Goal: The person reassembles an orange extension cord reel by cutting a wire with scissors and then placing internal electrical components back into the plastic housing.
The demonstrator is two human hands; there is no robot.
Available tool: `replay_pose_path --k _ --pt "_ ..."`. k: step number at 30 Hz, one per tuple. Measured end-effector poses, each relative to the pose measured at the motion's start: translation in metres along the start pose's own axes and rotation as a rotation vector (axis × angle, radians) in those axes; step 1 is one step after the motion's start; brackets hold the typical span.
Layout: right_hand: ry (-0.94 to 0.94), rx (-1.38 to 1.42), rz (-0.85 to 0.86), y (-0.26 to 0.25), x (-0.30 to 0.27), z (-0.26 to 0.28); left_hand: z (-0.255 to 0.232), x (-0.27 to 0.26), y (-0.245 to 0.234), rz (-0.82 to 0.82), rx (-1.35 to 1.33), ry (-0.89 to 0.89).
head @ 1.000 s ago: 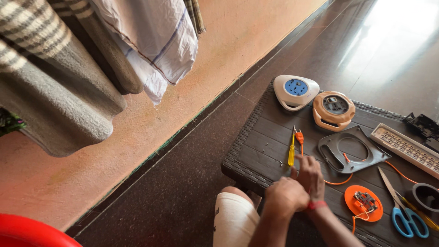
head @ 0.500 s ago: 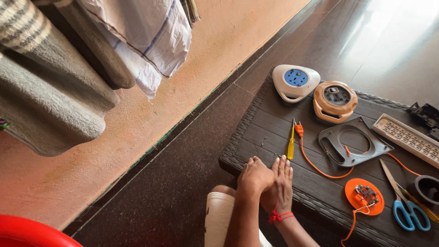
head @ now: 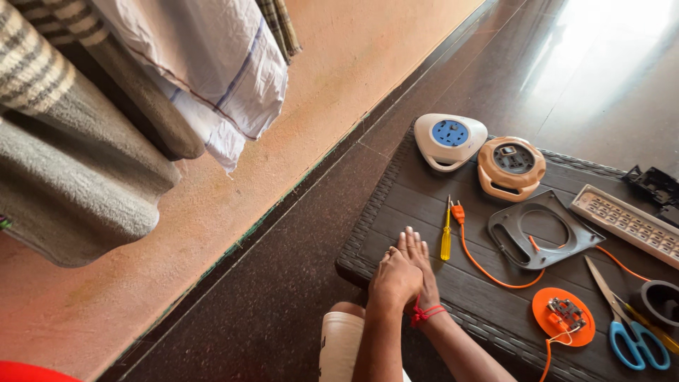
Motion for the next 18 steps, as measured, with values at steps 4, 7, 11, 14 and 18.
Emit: replay_pose_path --k 4,7,11,14,18 --pt "-0.015 0.26 -0.086 0.015 0.0 -0.007 -0.004 -0.005 -0.004 0.001 -0.074 -0.053" --pt "0.017 0.17 -0.077 0.002 0.007 -0.004 -0.006 -0.005 -0.006 0.003 -0.104 -0.084" --pt "0.011 0.501 -0.139 -0.057 0.014 -0.003 -0.008 -0.001 -0.009 -0.094 -0.181 0.026" --pt "0.136 0.611 -0.167 -0.121 -0.004 -0.014 -0.015 -0.005 -0.014 -0.169 -0.208 0.105" --pt "0.24 0.628 -0.201 -0.196 -0.058 -0.054 -0.033 -0.026 -0.007 -0.206 -0.202 0.202"
Point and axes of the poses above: each hand's wrist, its own x-axis towards the middle knuckle, its own y-axis out of the palm, z = x × y, the point moved 8 cm from there along x, towards the middle knuckle, and after that the axes turned 10 degrees about -y, right-handed, at the moved point
